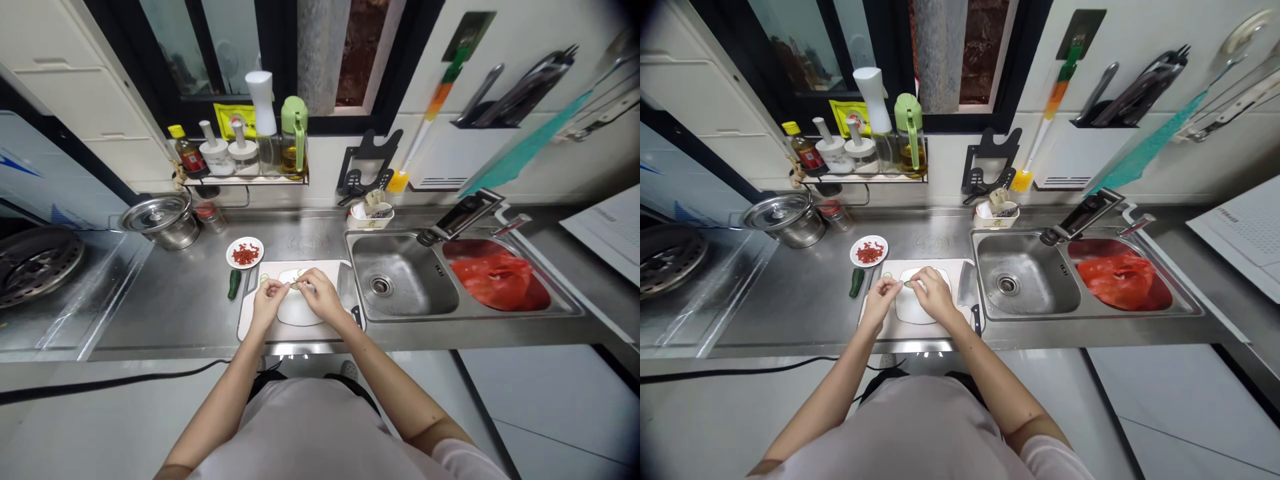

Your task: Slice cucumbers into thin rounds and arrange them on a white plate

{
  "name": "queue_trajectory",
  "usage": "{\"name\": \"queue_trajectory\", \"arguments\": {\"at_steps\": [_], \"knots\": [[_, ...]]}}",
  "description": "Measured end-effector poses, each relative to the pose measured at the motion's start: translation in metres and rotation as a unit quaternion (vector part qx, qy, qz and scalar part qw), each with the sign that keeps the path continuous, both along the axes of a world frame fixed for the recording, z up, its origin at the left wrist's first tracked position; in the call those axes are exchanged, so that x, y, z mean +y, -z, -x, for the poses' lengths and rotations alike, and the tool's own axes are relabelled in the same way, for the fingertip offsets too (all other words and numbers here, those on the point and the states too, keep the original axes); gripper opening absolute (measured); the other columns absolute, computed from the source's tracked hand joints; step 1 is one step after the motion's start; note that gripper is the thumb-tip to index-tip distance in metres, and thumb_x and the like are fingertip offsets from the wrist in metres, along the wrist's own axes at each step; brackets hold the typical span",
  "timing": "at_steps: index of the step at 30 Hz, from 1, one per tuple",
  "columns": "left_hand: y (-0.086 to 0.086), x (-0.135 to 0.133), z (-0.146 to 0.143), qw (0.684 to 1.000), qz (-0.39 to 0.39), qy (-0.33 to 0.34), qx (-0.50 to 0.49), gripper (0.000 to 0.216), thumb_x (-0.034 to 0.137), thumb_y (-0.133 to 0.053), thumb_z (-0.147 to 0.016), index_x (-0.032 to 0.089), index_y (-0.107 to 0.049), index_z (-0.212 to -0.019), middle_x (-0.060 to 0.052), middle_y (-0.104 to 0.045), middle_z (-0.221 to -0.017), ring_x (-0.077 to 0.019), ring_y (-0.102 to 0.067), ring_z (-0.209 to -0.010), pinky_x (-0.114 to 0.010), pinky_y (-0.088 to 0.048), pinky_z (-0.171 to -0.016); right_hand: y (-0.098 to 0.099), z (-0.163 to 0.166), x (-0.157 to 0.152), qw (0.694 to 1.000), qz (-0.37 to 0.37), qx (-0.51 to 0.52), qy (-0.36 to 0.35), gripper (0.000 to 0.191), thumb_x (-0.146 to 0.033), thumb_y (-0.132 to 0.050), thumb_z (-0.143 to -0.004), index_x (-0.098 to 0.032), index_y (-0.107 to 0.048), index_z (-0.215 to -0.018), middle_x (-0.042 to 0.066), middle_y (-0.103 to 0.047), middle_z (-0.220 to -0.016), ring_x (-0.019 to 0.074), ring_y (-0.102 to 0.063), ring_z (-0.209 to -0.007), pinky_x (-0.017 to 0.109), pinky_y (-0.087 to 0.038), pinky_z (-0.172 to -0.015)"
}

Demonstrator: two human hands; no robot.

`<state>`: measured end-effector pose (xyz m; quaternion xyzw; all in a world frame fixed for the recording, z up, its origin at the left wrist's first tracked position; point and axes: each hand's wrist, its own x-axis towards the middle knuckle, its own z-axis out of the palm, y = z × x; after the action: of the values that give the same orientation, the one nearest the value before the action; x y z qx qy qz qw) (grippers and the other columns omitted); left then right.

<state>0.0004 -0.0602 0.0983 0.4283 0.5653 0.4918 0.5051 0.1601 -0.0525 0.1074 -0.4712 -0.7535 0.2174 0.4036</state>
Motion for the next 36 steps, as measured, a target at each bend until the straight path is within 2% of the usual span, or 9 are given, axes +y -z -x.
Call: {"name": "queue_trajectory", "arguments": {"at_steps": [2,5,8,12,17,25,31,36], "knots": [[-0.001,-0.002,-0.003,0.996,0.070,0.038,-0.045,0.043,0.059,-0.065,-0.069,0.016,-0.059,-0.069,0.002,-0.052,-0.060,-0.0081,-0.045,-0.055,-0.021,-0.031,-0.053,-0.001,-0.002,-0.001,0.999,-0.042,-0.004,0.012,0.017,-0.027,-0.049,-0.091,-0.022,-0.065,-0.094,0.006,-0.059,-0.094,0.0191,-0.053,-0.094,0.034,-0.043,-0.084],[-0.004,-0.003,-0.007,0.971,0.170,0.092,-0.138,0.050,0.065,-0.059,-0.070,0.015,-0.061,-0.072,0.002,-0.051,-0.057,-0.0061,-0.042,-0.048,-0.021,-0.023,-0.047,-0.002,-0.007,-0.003,0.996,-0.086,-0.028,0.015,0.018,-0.025,-0.049,-0.091,-0.023,-0.066,-0.097,0.007,-0.059,-0.094,0.0193,-0.053,-0.094,0.034,-0.045,-0.083],[-0.007,0.001,-0.011,0.955,0.194,0.105,-0.197,0.045,0.058,-0.067,-0.066,0.014,-0.062,-0.075,0.002,-0.052,-0.058,-0.0046,-0.042,-0.048,-0.020,-0.021,-0.045,0.000,-0.012,-0.002,0.993,-0.106,-0.054,0.005,0.019,-0.024,-0.050,-0.091,-0.024,-0.067,-0.100,0.007,-0.060,-0.097,0.0192,-0.053,-0.095,0.034,-0.045,-0.083],[-0.010,0.005,-0.013,0.957,0.176,0.116,-0.198,0.037,0.047,-0.074,-0.061,0.013,-0.063,-0.074,0.002,-0.053,-0.061,-0.0040,-0.041,-0.049,-0.019,-0.020,-0.044,0.004,-0.020,-0.001,0.989,-0.125,-0.077,-0.005,0.019,-0.024,-0.051,-0.091,-0.024,-0.068,-0.101,0.007,-0.060,-0.099,0.0189,-0.053,-0.097,0.033,-0.046,-0.083],[-0.010,0.008,-0.015,0.965,0.159,0.124,-0.168,0.034,0.042,-0.075,-0.058,0.015,-0.059,-0.068,0.003,-0.051,-0.061,-0.0046,-0.039,-0.050,-0.020,-0.018,-0.044,0.008,-0.024,-0.001,0.989,-0.118,-0.088,-0.009,0.019,-0.025,-0.051,-0.091,-0.024,-0.068,-0.101,0.007,-0.060,-0.098,0.0189,-0.053,-0.098,0.034,-0.046,-0.084],[-0.004,0.009,-0.019,0.987,0.069,0.120,-0.088,0.029,0.041,-0.072,-0.063,0.015,-0.059,-0.062,0.004,-0.049,-0.057,-0.0068,-0.040,-0.055,-0.021,-0.030,-0.055,0.008,-0.027,-0.005,0.996,-0.059,-0.067,-0.018,0.019,-0.028,-0.048,-0.092,-0.022,-0.066,-0.097,0.007,-0.061,-0.097,0.0198,-0.053,-0.097,0.035,-0.045,-0.083],[-0.001,0.009,-0.022,0.990,0.001,0.129,-0.056,0.027,0.040,-0.069,-0.069,0.015,-0.060,-0.071,0.002,-0.057,-0.068,-0.0098,-0.048,-0.066,-0.023,-0.037,-0.068,0.004,-0.025,-0.003,1.000,-0.006,-0.019,-0.019,0.015,-0.028,-0.050,-0.090,-0.022,-0.062,-0.086,0.005,-0.060,-0.091,0.0194,-0.052,-0.094,0.034,-0.042,-0.083],[0.003,0.010,-0.023,0.991,-0.023,0.129,-0.023,0.026,0.041,-0.067,-0.071,0.016,-0.060,-0.073,0.002,-0.058,-0.068,-0.0102,-0.048,-0.065,-0.023,-0.037,-0.067,0.005,-0.024,0.001,0.999,0.038,0.021,-0.024,0.014,-0.026,-0.051,-0.088,-0.021,-0.059,-0.078,0.004,-0.059,-0.086,0.0175,-0.052,-0.090,0.031,-0.041,-0.080]]}}
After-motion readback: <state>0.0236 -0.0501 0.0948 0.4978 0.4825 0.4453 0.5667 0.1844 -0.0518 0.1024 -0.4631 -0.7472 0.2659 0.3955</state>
